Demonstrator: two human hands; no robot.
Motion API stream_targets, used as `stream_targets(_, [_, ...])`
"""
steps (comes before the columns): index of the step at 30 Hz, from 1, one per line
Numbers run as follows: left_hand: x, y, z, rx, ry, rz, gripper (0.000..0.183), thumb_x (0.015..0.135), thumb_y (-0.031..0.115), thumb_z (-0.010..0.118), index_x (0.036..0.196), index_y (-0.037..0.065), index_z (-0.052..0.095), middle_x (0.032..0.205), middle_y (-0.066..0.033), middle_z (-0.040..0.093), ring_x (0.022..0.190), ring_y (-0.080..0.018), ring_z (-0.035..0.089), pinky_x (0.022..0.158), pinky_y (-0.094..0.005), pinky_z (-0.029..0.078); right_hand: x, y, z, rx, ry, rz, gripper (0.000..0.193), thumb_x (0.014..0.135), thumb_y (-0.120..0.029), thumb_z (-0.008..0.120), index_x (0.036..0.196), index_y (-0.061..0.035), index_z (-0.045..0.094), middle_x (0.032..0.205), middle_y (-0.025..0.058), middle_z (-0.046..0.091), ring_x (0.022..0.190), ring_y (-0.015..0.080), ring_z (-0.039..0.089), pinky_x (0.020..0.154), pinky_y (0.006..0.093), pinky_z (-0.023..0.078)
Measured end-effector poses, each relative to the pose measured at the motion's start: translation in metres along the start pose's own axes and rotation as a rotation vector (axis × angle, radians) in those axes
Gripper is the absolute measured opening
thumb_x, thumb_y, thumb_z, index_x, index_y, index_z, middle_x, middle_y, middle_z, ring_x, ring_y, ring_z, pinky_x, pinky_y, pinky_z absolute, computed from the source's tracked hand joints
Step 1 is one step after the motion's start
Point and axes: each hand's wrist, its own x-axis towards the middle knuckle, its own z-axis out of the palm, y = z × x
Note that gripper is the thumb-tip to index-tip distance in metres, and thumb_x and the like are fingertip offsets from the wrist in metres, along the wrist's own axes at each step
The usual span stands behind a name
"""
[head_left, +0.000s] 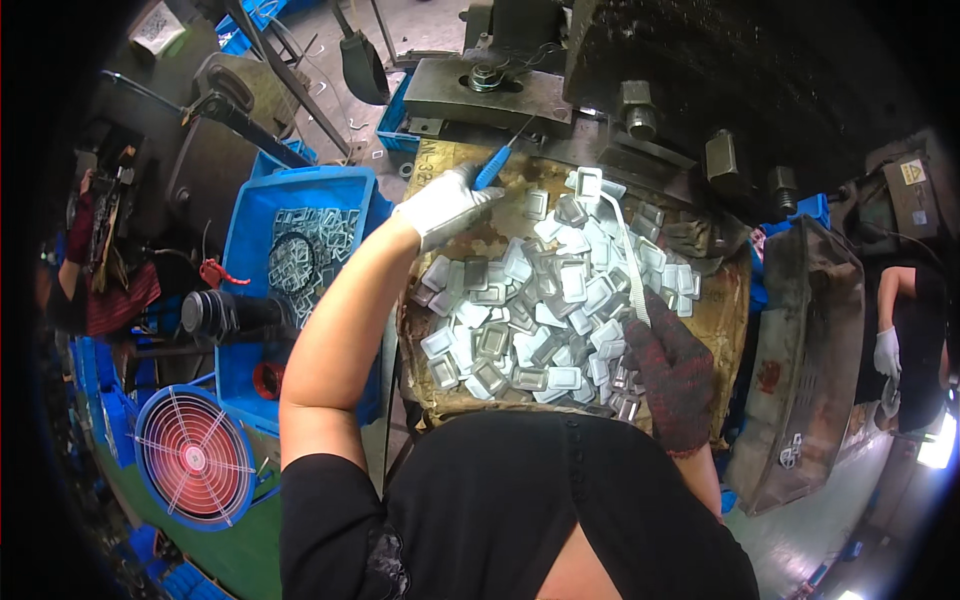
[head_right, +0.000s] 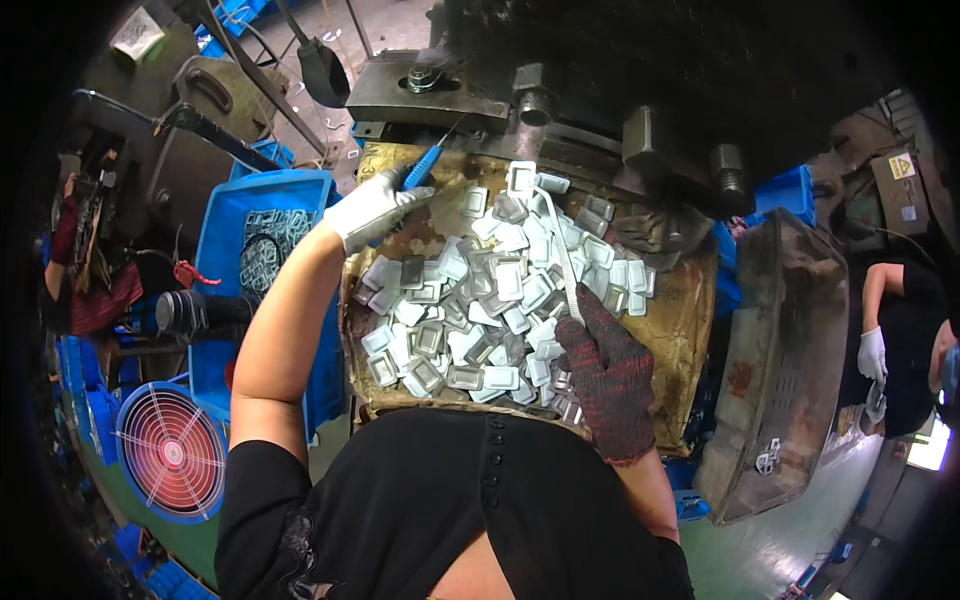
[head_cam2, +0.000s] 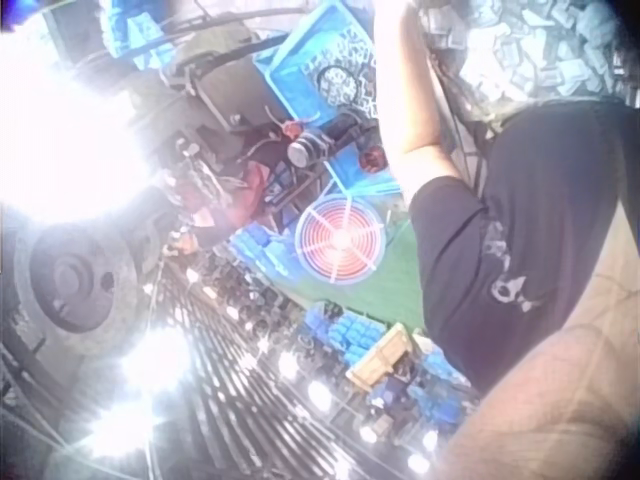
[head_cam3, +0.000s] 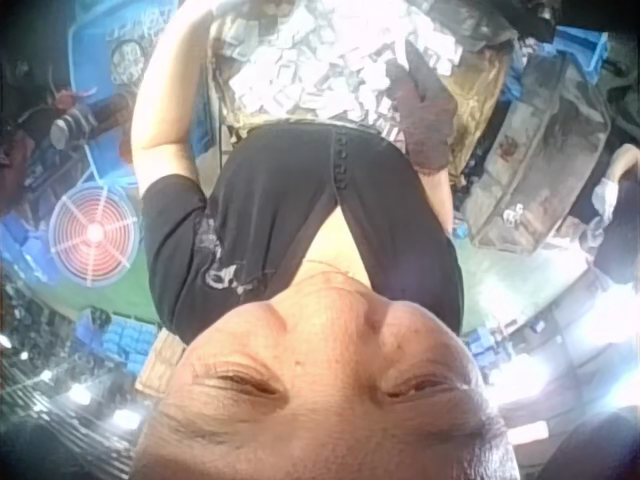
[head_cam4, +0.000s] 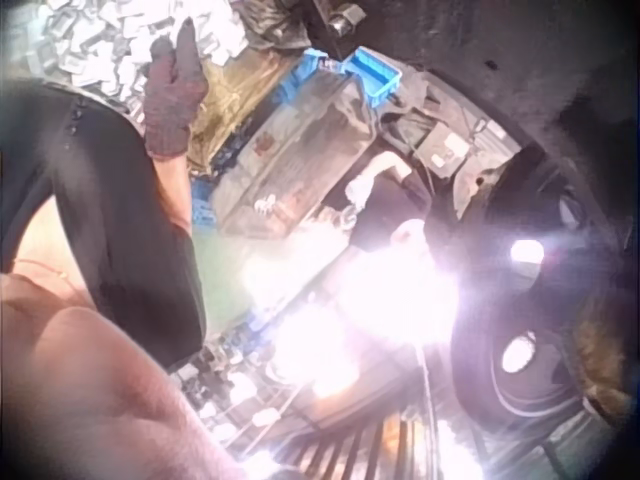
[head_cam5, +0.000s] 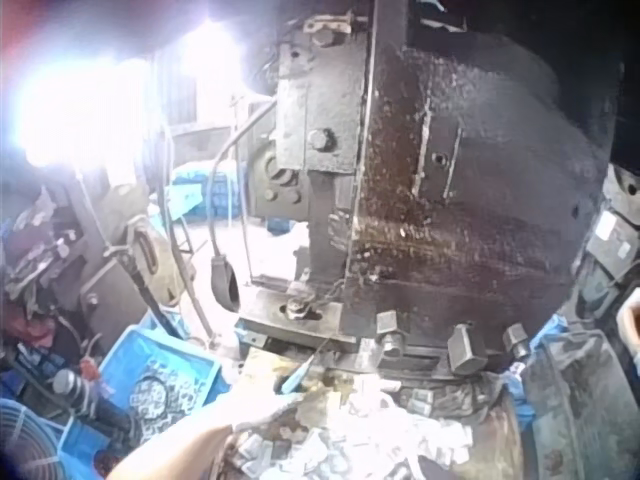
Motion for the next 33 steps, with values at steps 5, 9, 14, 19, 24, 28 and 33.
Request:
stream_targets(5, [0.017,0.024,-0.002,0.449,0.153,0.368,0.051,0.091,0.043,0.058,0.115,-0.003,0.058,0.092,-0.0227,0.068,0.088,-0.0369,0.066,0.08,-0.043,0.051,0.01,0.0,-0.01,0.021,0.077,-0.031,0.042,0.09,-0.014,0.067,0.13,-0.0037,0.059,0.09,0.0045,0.069,0.066,0.0069,0.058,0.06,0.0239,0.048])
stream_targets(9, [0.046,0.085,-0.002,0.64,0.037,0.314,0.035,0.089,0.031,0.057,0.1,0.0,0.069,0.097,-0.0233,0.068,0.094,-0.0371,0.066,0.084,-0.0431,0.051,0.016,-0.002,-0.03,0.027,0.192,-0.01,0.041,0.09,-0.015,0.068,0.13,-0.0071,0.06,0.09,0.0025,0.068,0.064,0.0056,0.058,0.057,0.0225,0.047])
stream_targets(14, [0.092,0.117,0.003,0.811,-0.073,0.206,0.028,0.085,0.017,0.055,0.1,0.001,0.071,0.1,-0.021,0.069,0.088,-0.0353,0.069,0.079,-0.0409,0.054,0.024,-0.015,-0.032,-0.035,0.271,-0.055,0.041,0.089,-0.013,0.068,0.13,-0.0072,0.06,0.091,0.0017,0.068,0.067,0.0059,0.06,0.057,0.0204,0.047])
stream_targets(19, [0.075,0.077,0.024,0.428,0.356,0.312,0.033,0.088,0.026,0.056,0.103,-0.002,0.062,0.093,-0.024,0.068,0.091,-0.0377,0.067,0.081,-0.0455,0.053,0.043,-0.02,-0.023,0.033,0.273,-0.034,0.04,0.09,-0.014,0.067,0.129,-0.007,0.06,0.091,0.0013,0.068,0.068,0.0067,0.06,0.059,0.0219,0.049])
stream_targets(24, [0.025,0.037,0.054,0.457,0.344,0.198,0.04,0.082,0.035,0.069,0.103,0.003,0.056,0.091,-0.0235,0.065,0.085,-0.0385,0.066,0.076,-0.0454,0.053,0.077,-0.017,-0.005,0.039,0.26,-0.076,0.04,0.087,-0.015,0.068,0.126,-0.0102,0.063,0.085,-0.0009,0.064,0.061,0.0046,0.052,0.052,0.0217,0.042])
stream_targets(28, [0.021,0.007,0.075,0.528,0.432,0.297,0.037,0.082,0.031,0.07,0.106,0.006,0.054,0.093,-0.0219,0.063,0.082,-0.0387,0.065,0.073,-0.0471,0.052,0.085,-0.012,0.0,-0.15,0.244,-0.142,0.038,0.087,-0.014,0.068,0.124,-0.0091,0.064,0.082,-0.0011,0.062,0.06,0.0043,0.05,0.052,0.0222,0.041])
stream_targets(33, [0.014,0.013,0.063,0.233,0.458,0.264,0.03,0.082,0.014,0.062,0.109,0.003,0.056,0.091,-0.0223,0.067,0.081,-0.0401,0.066,0.073,-0.0462,0.053,0.079,-0.005,-0.01,-0.275,0.345,-0.339,0.04,0.087,-0.015,0.067,0.127,-0.0083,0.062,0.08,-0.0004,0.059,0.063,0.0046,0.048,0.054,0.0231,0.042])
